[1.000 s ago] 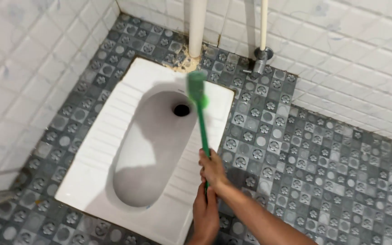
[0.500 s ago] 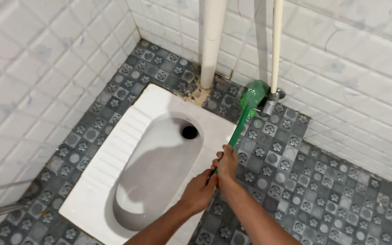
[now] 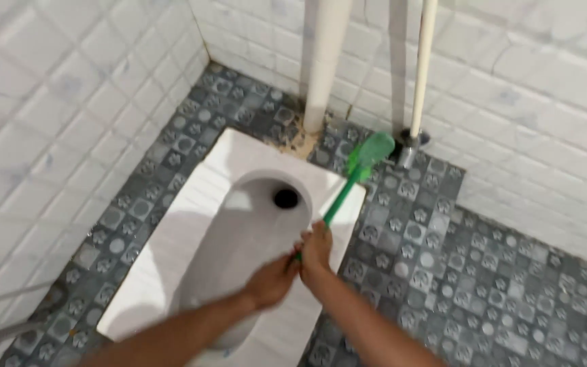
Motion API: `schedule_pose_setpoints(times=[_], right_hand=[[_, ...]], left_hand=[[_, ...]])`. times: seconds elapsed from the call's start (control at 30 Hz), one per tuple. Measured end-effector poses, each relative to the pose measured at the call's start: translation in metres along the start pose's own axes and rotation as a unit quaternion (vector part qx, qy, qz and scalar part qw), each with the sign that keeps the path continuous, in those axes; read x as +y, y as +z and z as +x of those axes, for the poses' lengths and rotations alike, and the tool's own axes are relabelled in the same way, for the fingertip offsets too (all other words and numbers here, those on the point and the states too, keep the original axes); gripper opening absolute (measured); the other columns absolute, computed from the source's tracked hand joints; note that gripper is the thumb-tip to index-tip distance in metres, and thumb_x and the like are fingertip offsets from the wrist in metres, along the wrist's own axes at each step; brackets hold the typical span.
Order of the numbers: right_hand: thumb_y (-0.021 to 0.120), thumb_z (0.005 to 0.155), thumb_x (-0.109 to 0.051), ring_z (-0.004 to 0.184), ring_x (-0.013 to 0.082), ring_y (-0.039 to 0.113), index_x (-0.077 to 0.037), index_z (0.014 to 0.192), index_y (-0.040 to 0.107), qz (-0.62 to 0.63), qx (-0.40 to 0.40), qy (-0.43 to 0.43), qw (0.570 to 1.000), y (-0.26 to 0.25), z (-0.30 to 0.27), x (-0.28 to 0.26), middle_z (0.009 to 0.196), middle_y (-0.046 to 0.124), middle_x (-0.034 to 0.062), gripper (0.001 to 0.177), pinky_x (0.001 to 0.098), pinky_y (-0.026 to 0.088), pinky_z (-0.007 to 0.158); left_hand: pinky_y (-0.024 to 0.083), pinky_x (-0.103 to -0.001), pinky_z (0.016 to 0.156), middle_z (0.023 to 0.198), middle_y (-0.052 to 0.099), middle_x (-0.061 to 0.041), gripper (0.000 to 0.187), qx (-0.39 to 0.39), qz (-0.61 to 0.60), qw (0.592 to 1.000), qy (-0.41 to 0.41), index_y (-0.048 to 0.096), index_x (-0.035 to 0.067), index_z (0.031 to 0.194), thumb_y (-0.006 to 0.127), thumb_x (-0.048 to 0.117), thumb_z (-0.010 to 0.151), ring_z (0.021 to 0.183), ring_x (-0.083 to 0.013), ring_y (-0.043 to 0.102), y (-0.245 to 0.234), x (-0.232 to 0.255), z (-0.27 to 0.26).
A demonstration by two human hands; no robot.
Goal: The person scrubs a white squat toilet with a green long-handled brush, cleaning the rim, interior bowl, and surrounding floor tiles. The person repeatedly dips the brush into a blue basin of water and continues scrubbing different sections of the toilet and adjacent floor.
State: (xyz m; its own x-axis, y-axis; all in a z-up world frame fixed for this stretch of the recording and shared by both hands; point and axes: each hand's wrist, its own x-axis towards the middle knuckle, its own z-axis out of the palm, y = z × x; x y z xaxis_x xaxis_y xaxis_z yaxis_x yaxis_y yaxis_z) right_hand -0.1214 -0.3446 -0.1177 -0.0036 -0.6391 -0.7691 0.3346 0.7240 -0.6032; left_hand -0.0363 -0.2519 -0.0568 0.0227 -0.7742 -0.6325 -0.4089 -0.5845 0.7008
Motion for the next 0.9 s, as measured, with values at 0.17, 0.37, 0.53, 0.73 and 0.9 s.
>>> schedule_pose_setpoints(times=[0.17,0.37,0.53,0.73,0.9], right_hand=[[0.034,0.106,-0.049,0.060,0.0223,0.070,-0.008,0.124,0.049,-0.252,0.027,-0.078,0.964,0.036,0.035,0.008,0.085,0.065,0.0093,0.047,0.0378,0.060,0.056],[0.027,0.100,-0.069,0.095,0.0238,0.076,-0.023,0.116,0.047,-0.562,0.041,-0.088,0.821,-0.002,0.128,0.013,0.081,0.074,-0.0039,0.053,0.0472,0.054,0.092],[0.033,0.104,-0.056,0.110,0.0326,0.071,-0.014,0.116,0.059,-0.488,0.097,-0.113,0.860,-0.028,0.054,-0.025,0.099,0.077,0.0106,0.052,0.0479,0.051,0.099],[0.037,0.108,-0.045,0.057,0.0234,0.072,-0.006,0.126,0.055,-0.387,0.079,-0.107,0.912,-0.071,0.067,-0.053,0.088,0.075,0.0142,0.047,0.0354,0.062,0.050],[0.043,0.104,-0.029,0.063,0.0286,0.071,0.001,0.141,0.038,-0.293,0.040,-0.102,0.950,-0.043,0.044,-0.074,0.106,0.067,0.0223,0.048,0.0403,0.067,0.052]], left_hand=[[0.040,-0.055,0.116,0.144,0.060,-0.021,0.078,-0.062,0.106,0.986,-0.114,0.037,0.014,0.158,0.019,0.062,0.099,0.136,-0.0388,0.055,-0.041,0.007,0.036],[0.061,-0.038,0.046,0.071,0.069,-0.015,0.062,-0.051,-0.144,0.988,-0.038,0.065,0.002,0.104,0.037,0.057,0.100,0.056,-0.0248,0.071,-0.005,-0.035,0.092],[0.062,-0.044,0.051,0.065,0.067,-0.018,0.062,-0.111,-0.168,0.979,0.009,0.069,0.002,0.082,0.040,0.053,0.101,0.056,-0.0282,0.071,0.025,-0.019,0.110],[0.051,-0.046,0.083,0.101,0.069,-0.029,0.047,-0.152,0.107,0.973,0.138,0.071,-0.007,0.104,0.047,0.033,0.099,0.092,-0.0392,0.066,-0.027,0.038,0.128],[0.058,-0.045,0.079,0.082,0.075,-0.013,0.050,-0.014,0.101,0.988,0.118,0.076,0.009,0.103,0.048,0.049,0.093,0.090,-0.0305,0.075,-0.041,0.046,0.165]])
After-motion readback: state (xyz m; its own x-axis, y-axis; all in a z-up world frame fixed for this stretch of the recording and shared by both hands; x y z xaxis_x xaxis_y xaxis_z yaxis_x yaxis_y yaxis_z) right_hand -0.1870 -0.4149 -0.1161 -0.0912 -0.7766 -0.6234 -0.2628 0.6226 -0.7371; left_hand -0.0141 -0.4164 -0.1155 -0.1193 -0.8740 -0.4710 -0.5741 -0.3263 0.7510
